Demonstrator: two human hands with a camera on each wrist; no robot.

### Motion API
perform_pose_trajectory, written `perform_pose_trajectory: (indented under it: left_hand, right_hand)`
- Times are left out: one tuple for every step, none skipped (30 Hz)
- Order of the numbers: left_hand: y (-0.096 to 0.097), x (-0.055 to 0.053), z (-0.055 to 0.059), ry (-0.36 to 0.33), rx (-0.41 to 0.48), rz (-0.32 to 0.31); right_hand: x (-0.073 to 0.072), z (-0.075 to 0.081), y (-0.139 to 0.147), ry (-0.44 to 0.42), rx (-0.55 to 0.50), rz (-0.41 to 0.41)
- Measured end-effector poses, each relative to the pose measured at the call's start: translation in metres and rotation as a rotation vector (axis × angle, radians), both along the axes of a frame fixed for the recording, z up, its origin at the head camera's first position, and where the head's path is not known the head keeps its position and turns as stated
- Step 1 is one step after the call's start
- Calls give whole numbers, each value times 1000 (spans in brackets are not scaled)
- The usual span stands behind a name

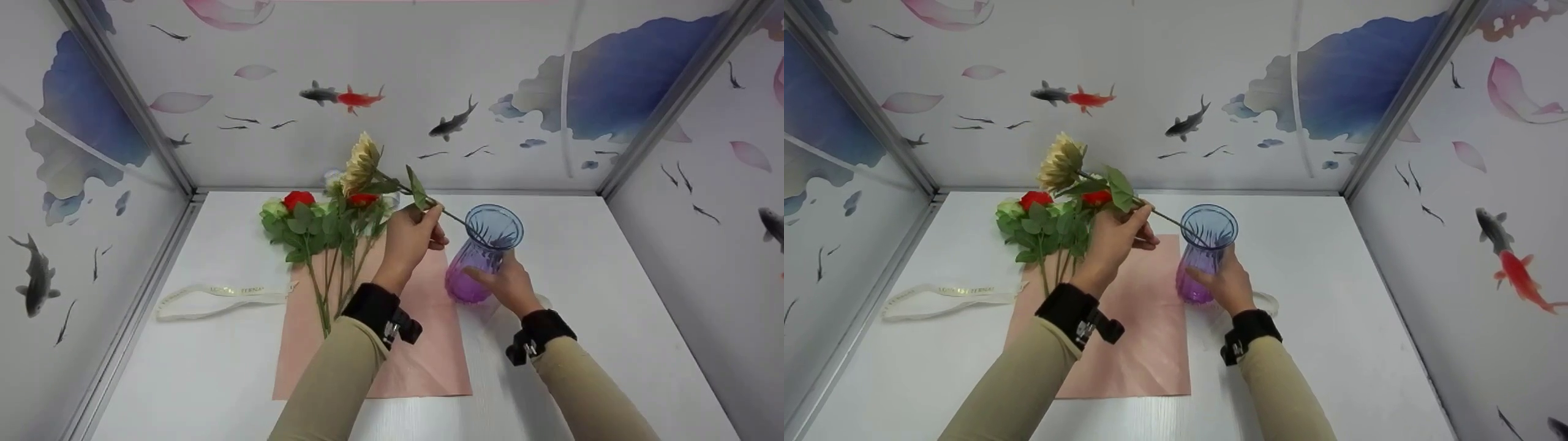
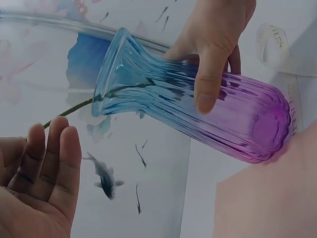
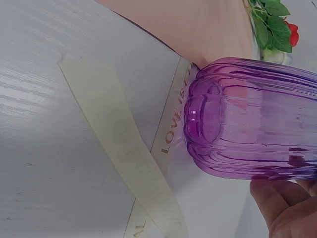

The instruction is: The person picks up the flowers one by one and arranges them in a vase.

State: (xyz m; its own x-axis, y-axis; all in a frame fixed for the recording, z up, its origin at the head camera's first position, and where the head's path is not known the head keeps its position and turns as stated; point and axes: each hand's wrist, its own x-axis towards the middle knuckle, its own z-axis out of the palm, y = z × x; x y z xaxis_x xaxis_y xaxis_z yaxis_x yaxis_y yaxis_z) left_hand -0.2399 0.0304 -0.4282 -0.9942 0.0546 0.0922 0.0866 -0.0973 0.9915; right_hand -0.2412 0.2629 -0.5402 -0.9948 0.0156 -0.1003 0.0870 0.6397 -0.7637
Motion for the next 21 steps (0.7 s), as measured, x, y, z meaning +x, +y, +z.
perform_pose_trajectory:
  left_hand:
    - [2,0,-2,0,-10,0]
    - [3,-1,-3,0,-22,1]
    - [5,-1,-4,0,-30,2]
    - [6,-2,-5,1,-37,2]
    - [8,-2,-6,3,-48,1]
    - [9,-3,-7,8,-59,-1]
    - [11,-4,-7,12,-69,-3]
    - [12,-4,-8,14,-78,-5]
    - [14,-4,-8,15,-85,-6]
    - [15,-4,-8,17,-96,-6]
    - [16,-4,-9,18,-107,-7]
    - [18,-4,-9,21,-116,-6]
    - [18,-4,-9,24,-126,-4]
    - [20,-4,-10,28,-139,-3]
    - [21,-4,-10,34,-152,-3]
    - [22,-4,-11,43,-169,-6]
    - [24,-4,-11,53,-185,-8]
    - [26,-5,-12,66,-203,-10]
    - [28,-5,-12,77,-223,-10]
    - [30,-5,-13,89,-244,-11]
    - [31,-4,-13,97,-266,-15]
  right_hand:
    - [0,0,0,-7,-6,-1]
    - [0,0,0,-14,-13,-3]
    - [0,1,-1,-20,-18,-4]
    - [0,1,-1,-26,-23,-5]
    - [1,1,-1,-28,-25,-6]
    - [1,1,-1,-25,-26,-5]
    - [1,1,0,-24,-26,-6]
    - [1,1,0,-22,-26,-7]
    - [1,1,0,-22,-27,-8]
    - [1,1,0,-23,-26,-10]
    - [1,1,0,-23,-26,-12]
    - [1,1,1,-22,-25,-11]
    - [1,1,0,-20,-25,-11]
    - [1,1,0,-18,-22,-9]
    - [1,1,0,-14,-19,-7]
    - [1,0,0,-8,-14,-3]
    - [1,0,0,-4,-9,0]
    - [1,0,1,1,-5,4]
    - [1,0,1,5,-1,5]
    - [1,-1,1,9,4,7]
    - [2,-1,1,13,7,9]
